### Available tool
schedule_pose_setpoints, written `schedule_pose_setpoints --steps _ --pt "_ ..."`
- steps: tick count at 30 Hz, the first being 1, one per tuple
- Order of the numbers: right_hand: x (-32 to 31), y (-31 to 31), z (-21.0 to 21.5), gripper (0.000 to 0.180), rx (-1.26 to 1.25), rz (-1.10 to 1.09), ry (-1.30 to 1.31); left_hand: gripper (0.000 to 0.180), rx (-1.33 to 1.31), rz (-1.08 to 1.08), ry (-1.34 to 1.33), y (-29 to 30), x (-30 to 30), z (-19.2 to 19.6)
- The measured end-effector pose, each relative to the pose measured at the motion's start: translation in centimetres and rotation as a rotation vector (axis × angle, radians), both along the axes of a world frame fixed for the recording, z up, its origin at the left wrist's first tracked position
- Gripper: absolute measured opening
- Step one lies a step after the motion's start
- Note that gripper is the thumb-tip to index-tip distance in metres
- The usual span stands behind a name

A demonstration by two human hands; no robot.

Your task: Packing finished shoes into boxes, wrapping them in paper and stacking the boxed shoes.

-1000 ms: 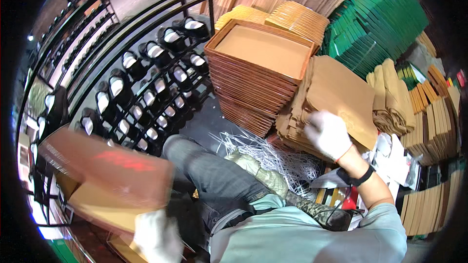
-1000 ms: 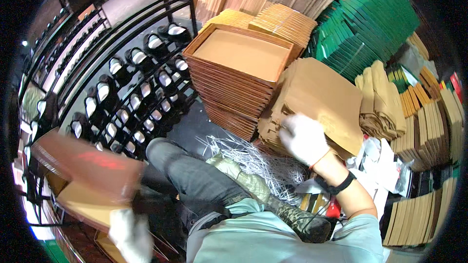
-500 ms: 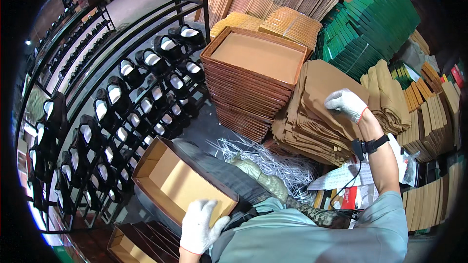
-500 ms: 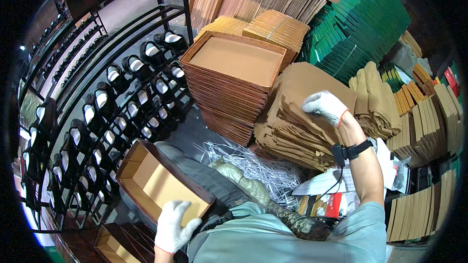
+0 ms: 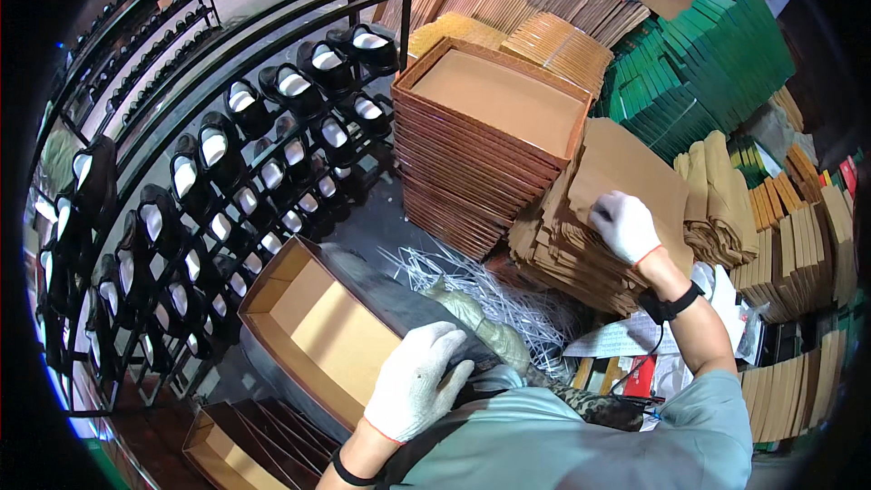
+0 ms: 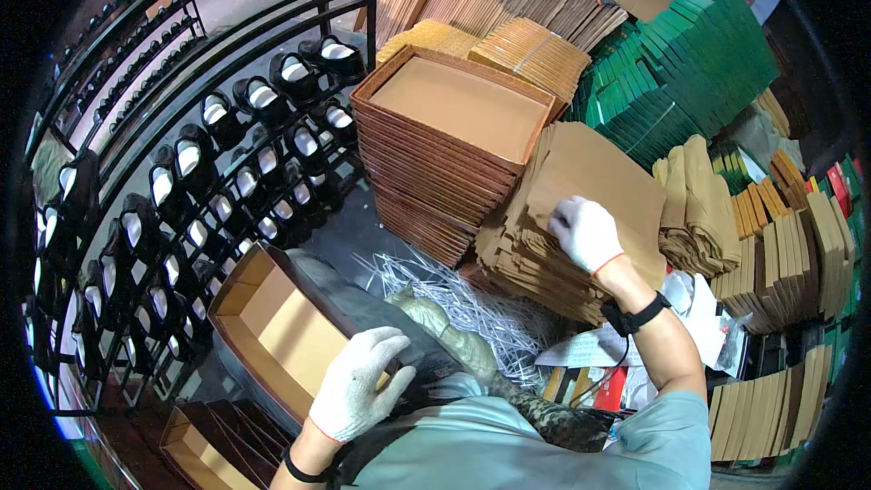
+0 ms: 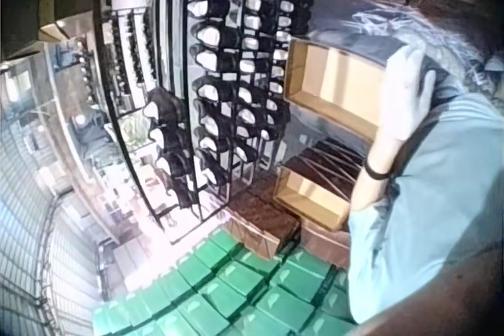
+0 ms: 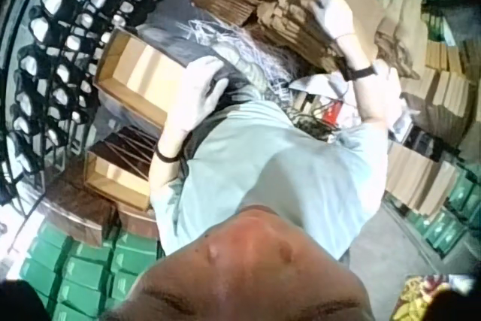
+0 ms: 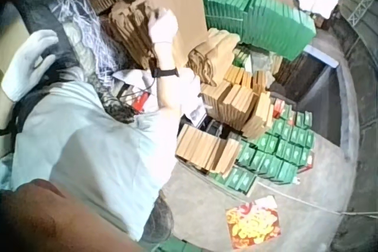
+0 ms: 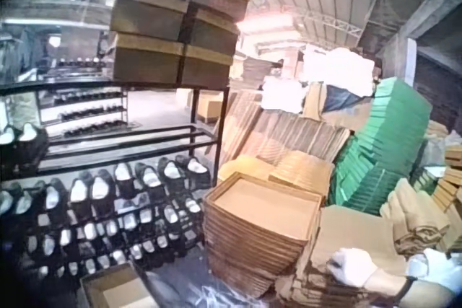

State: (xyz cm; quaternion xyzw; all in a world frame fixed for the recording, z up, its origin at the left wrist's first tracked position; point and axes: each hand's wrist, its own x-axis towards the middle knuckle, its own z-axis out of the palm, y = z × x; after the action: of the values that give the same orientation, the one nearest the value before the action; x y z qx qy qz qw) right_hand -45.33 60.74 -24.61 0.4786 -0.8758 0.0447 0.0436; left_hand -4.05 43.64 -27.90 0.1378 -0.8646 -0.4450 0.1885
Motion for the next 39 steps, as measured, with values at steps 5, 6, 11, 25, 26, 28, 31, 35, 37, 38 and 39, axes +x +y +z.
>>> schedule_pose_setpoints --steps 5,6,11,25,26,28,31,35,37,38,39 --pt "-0.2 -0.7 2.6 0.022 -0.199 -0.215 -0.633 0.044 -0.015 -0.039 -0.003 -1.1 -0.6 -0.1" --pt "1.0 -1.5 3.6 0.023 -0.243 -0.271 -0.844 0.048 0.001 -0.043 0.007 -1.0 -1.1 0.2" --pt "9.4 -8.2 5.7 0.016 -0.442 -0.173 -1.486 0.107 0.346 0.079 0.087 0.8 -5.7 0.9" --pt "34.8 -44.7 9.4 0.056 -0.549 0.996 -0.402 0.035 0.789 0.973 0.106 -3.6 16.2 -6.6" --pt "38.0 -46.8 10.2 0.066 -0.512 1.000 -0.438 0.035 0.811 1.029 0.086 -3.8 17.3 -7.7" --pt "44.9 -51.3 12.0 0.073 -0.570 0.982 -0.489 0.037 0.710 1.079 0.000 -3.8 18.1 -7.1" --pt "54.3 -58.8 15.4 0.083 -0.436 0.957 -0.442 0.046 0.405 1.093 -0.142 -2.9 18.6 -11.2" --pt "61.8 -59.8 18.9 0.120 -0.179 0.569 -0.350 0.050 0.522 1.189 -0.021 -2.2 18.4 -10.6" --pt "62.9 -60.8 19.8 0.131 0.045 0.522 -0.453 0.053 0.564 1.099 -0.210 -2.2 19.7 -11.1" --pt "63.8 -60.7 19.6 0.130 0.042 0.516 -0.430 0.050 0.600 1.098 -0.191 -1.9 19.9 -10.6" --pt "64.7 -60.6 19.4 0.130 0.045 0.525 -0.423 0.050 0.604 1.105 -0.183 -1.7 20.3 -10.5"
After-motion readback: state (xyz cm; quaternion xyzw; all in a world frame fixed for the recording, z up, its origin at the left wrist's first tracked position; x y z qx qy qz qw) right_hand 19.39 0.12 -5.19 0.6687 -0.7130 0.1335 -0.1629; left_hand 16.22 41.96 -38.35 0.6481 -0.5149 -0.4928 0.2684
